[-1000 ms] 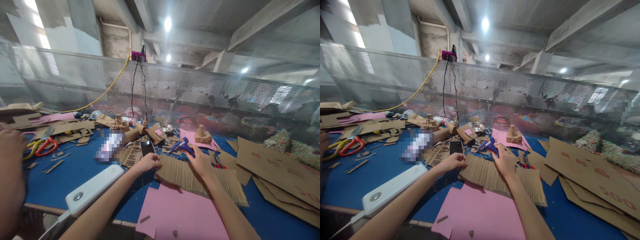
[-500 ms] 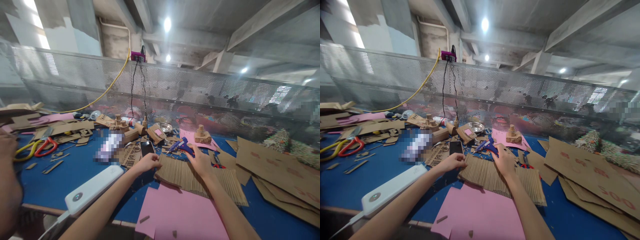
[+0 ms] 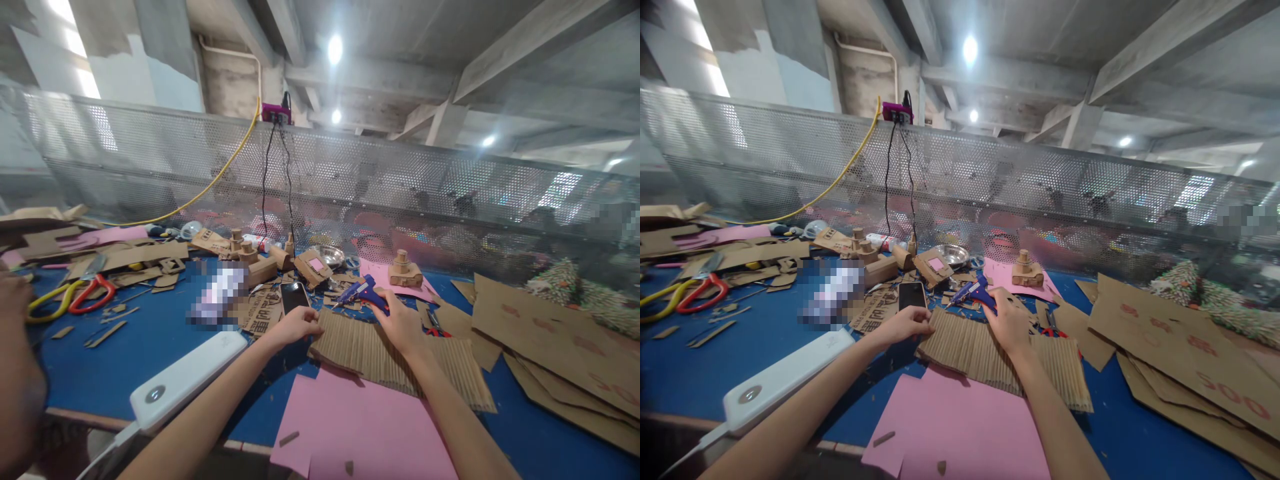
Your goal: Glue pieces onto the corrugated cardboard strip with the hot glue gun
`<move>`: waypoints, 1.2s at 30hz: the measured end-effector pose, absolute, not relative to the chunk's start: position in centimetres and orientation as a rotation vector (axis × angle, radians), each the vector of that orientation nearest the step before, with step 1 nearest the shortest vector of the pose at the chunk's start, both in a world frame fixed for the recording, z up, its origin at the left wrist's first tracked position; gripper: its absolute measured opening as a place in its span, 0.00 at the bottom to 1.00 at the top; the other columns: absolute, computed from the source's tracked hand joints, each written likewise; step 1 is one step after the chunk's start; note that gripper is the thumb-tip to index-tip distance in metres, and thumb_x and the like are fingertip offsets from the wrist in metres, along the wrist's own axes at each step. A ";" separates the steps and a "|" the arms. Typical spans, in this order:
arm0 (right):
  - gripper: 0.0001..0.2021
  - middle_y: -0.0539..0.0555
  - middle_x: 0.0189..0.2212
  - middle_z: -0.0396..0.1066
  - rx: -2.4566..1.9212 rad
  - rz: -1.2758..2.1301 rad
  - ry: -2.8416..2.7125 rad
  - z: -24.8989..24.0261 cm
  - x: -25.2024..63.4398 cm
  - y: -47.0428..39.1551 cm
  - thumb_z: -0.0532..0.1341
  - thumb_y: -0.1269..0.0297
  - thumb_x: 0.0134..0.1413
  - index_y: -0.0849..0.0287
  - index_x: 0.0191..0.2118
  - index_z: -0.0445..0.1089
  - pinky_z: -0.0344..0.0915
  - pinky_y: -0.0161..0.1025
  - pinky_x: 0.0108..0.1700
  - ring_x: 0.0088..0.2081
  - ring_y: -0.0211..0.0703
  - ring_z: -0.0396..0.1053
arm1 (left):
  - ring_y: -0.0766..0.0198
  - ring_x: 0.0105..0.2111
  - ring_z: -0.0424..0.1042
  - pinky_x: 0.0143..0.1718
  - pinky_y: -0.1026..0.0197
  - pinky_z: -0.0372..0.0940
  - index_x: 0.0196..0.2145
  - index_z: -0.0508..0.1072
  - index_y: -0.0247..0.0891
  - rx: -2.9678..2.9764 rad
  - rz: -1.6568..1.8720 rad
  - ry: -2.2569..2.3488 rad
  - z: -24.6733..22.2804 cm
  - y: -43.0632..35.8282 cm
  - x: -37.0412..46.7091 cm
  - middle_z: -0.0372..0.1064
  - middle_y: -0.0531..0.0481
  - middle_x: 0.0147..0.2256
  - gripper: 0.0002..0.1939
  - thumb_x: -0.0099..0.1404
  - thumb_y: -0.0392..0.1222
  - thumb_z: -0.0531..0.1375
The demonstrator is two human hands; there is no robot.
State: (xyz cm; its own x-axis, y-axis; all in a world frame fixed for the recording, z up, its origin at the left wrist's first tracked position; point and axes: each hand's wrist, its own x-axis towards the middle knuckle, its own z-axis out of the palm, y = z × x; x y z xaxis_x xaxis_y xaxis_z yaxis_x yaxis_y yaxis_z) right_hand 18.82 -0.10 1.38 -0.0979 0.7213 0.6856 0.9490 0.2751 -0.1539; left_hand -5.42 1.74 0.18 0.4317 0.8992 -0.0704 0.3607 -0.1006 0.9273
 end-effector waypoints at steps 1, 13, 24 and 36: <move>0.11 0.50 0.27 0.71 -1.502 -0.433 -1.877 1.4 18.8 -0.1 0.51 0.56 0.52 0.56 0.37 0.63 0.50 0.33 0.24 0.27 0.40 0.67 | 0.73 0.15 0.55 0.17 0.68 0.51 0.20 0.61 0.35 1.673 0.666 1.110 0.2 1.7 -5.4 0.58 0.58 0.16 0.12 0.45 0.45 0.60; 0.11 0.49 0.27 0.71 -1.517 -0.422 -1.870 1.4 18.9 -0.1 0.52 0.56 0.51 0.55 0.38 0.63 0.51 0.32 0.25 0.27 0.39 0.68 | 0.73 0.16 0.56 0.18 0.68 0.52 0.20 0.62 0.35 1.681 0.649 1.117 0.5 1.6 -5.4 0.60 0.57 0.17 0.12 0.45 0.45 0.59; 0.11 0.49 0.26 0.71 -1.518 -0.433 -1.866 1.3 18.8 0.0 0.52 0.56 0.51 0.55 0.38 0.63 0.50 0.32 0.24 0.26 0.39 0.67 | 0.72 0.17 0.56 0.18 0.68 0.52 0.21 0.63 0.34 1.680 0.644 1.107 0.5 1.7 -5.4 0.60 0.56 0.17 0.11 0.45 0.45 0.59; 0.11 0.49 0.27 0.71 -1.534 -0.421 -1.866 1.5 18.7 -0.1 0.52 0.56 0.52 0.55 0.37 0.63 0.50 0.32 0.24 0.27 0.39 0.67 | 0.72 0.16 0.56 0.18 0.68 0.52 0.20 0.62 0.35 1.687 0.661 1.093 0.1 1.9 -5.5 0.60 0.56 0.17 0.11 0.45 0.45 0.59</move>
